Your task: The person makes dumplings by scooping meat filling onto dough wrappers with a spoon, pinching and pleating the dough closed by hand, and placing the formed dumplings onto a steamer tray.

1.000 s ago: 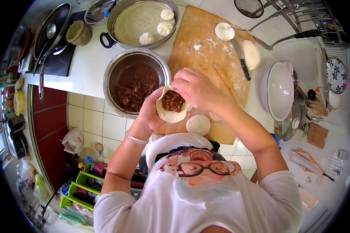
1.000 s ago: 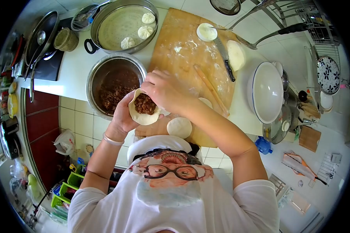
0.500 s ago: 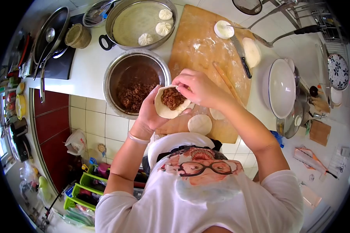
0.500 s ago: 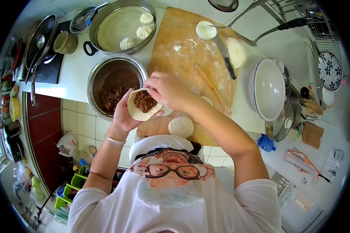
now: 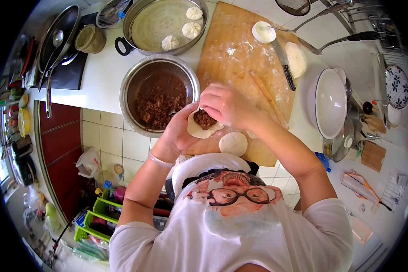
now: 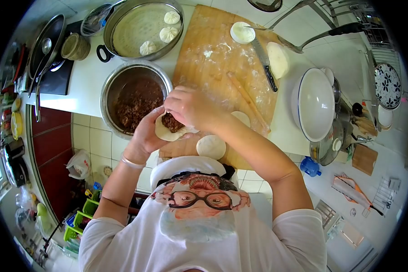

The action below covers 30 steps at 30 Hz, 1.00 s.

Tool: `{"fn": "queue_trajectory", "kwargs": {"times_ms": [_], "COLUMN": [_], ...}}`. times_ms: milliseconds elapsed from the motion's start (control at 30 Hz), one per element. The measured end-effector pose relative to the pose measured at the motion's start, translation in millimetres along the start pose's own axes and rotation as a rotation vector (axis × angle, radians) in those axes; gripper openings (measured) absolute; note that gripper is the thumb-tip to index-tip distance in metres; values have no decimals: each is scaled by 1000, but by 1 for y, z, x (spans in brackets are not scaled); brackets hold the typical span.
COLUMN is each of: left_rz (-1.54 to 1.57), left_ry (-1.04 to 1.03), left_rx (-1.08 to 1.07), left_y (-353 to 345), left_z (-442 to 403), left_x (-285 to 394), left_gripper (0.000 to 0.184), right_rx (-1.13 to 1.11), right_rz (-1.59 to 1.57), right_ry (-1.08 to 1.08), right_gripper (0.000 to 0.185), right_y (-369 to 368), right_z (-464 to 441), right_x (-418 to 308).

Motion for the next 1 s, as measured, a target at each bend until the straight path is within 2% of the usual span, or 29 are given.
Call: {"fn": "queue_trajectory", "kwargs": {"times_ms": [67, 133, 167, 233, 367, 433, 467, 533, 633, 700, 767, 800, 833, 867, 933, 1000], "left_rz": [-99, -101, -107, 135, 26, 9, -8, -15, -33, -42, -34, -135, -133, -36, 102, 130], "left_ry": [-9, 56, 60, -84, -87, -88, -88, -82, -54, -31, 16, 68, 73, -8, -118, -117], "left_rx": [-24, -122, -123, -134, -62, 12, 85, 113, 144, 150, -41, -192, -188, -166, -130, -141], "left_y": [-8, -20, -18, -12, 2, 2, 3, 1, 4, 3, -18, -28, -26, -23, -17, -7], "left_z": [5, 13, 10, 5, 0, 2, 2, 3, 1, 2, 11, 16, 14, 10, 4, -1], "left_x": [8, 13, 10, 6, 5, 5, 6, 5, 4, 6, 13, 18, 14, 16, 18, 15], "left_gripper": [44, 47, 47, 50, 45, 44, 42, 42, 43, 46, 52, 56, 56, 54, 51, 47], "right_rx": [27, 105, 113, 123, 50, 53, 54, 95, 25, 55, 84, 98, 112, 125, 134, 134], "right_rz": [-51, -405, -403, -328, -134, 45, 45, 129, 94, 58, 22, -178, -379, -432, -387, -342], "right_ry": [-54, -481, -481, -450, -358, -136, -135, 90, 160, 134, 104, -127, -360, -424, -409, -396], "right_gripper": [14, 13, 13, 10, 10, 12, 12, 15, 16, 15, 14, 12, 10, 8, 9, 10], "right_y": [3, 6, 5, 1, -1, 2, 1, 2, -1, 2, 7, 14, 15, 12, 5, 3], "right_z": [0, 5, 4, 5, 3, -1, -3, -7, -5, -5, -5, -7, -3, -2, -1, 2], "right_x": [2, 18, 21, 23, 14, -1, 0, -10, -10, -6, -6, 1, 10, 14, 16, 14]}}
Point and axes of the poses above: each hand's wrist, its own z-axis away from the middle knuckle, its own y-axis out of the back of the hand, x = y × z, the point moved 6 cm from there along -z, towards the middle knuckle, and after that the axes turned 5 degrees about -z, right-handed, at the moved point
